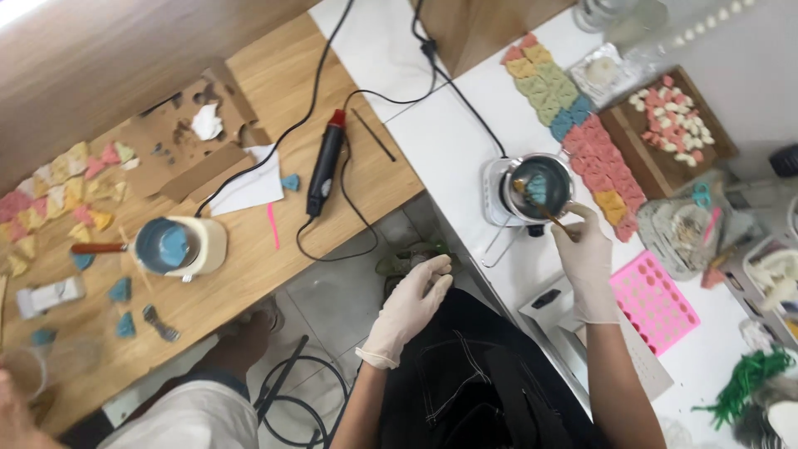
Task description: Remove small shaped wax melts from a pink silicone mold and place them onto a sorting tray.
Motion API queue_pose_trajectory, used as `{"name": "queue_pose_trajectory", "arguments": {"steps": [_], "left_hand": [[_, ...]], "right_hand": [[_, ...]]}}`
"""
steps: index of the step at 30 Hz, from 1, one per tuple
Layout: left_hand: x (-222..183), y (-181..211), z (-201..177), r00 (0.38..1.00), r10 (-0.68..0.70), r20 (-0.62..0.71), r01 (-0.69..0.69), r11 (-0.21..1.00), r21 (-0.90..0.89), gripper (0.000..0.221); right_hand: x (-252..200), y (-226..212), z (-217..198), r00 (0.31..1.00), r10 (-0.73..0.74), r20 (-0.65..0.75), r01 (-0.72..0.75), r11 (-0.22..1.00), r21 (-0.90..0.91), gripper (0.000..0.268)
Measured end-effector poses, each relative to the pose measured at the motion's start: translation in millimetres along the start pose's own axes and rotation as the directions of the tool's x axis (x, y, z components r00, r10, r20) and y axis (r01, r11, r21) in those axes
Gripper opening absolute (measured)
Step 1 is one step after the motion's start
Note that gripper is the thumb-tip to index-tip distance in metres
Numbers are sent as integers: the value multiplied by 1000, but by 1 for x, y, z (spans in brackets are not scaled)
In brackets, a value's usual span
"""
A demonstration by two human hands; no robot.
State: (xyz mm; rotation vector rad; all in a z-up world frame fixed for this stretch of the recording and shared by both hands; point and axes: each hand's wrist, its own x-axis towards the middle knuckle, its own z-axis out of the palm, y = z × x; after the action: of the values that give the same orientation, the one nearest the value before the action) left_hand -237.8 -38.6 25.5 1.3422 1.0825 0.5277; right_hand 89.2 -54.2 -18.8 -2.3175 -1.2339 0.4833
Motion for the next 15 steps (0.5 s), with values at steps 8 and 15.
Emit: {"name": "queue_pose_trajectory", "arguments": {"steps": [8, 15], "left_hand": [[26, -2, 6, 990, 16, 141, -19, 1000, 21, 43], [38, 5, 29, 975, 72, 209, -96, 989, 110, 44]], "right_hand": [[20, -21, -14, 991, 21, -135, 16, 965, 262, 23], [35, -41, -6, 993, -55, 105, 2, 893, 451, 23]]}}
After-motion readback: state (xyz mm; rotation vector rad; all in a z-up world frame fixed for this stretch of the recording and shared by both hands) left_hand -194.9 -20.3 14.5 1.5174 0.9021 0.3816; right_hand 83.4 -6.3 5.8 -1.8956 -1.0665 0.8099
